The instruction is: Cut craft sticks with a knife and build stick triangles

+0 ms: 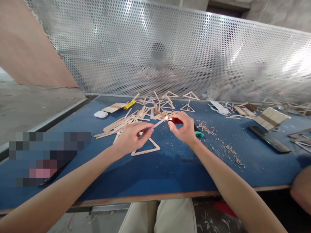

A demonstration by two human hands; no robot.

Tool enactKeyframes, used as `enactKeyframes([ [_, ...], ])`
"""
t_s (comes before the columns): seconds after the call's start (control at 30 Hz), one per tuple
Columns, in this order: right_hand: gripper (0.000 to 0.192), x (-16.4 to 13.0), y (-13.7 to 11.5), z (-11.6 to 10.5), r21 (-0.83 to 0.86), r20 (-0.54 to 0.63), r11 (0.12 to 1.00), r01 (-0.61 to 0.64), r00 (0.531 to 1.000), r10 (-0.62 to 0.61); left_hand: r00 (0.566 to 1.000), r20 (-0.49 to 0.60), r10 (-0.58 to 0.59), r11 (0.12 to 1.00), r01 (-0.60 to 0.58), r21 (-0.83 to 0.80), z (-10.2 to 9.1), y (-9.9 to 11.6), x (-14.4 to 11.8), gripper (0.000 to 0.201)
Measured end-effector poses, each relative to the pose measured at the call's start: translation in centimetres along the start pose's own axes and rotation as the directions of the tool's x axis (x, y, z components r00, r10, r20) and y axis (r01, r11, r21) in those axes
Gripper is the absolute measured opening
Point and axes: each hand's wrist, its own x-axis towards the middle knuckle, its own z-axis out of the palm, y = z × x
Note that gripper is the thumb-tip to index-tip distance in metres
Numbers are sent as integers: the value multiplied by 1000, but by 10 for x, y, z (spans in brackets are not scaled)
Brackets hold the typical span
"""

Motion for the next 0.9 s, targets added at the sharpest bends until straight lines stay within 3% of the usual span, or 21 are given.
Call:
enactKeyframes([
  [0.9, 10, -1, 3, 2, -7, -7, 1000, 2, 1000, -2, 1000, 0, 24, 1000, -24, 4, 0, -2, 0, 14],
])
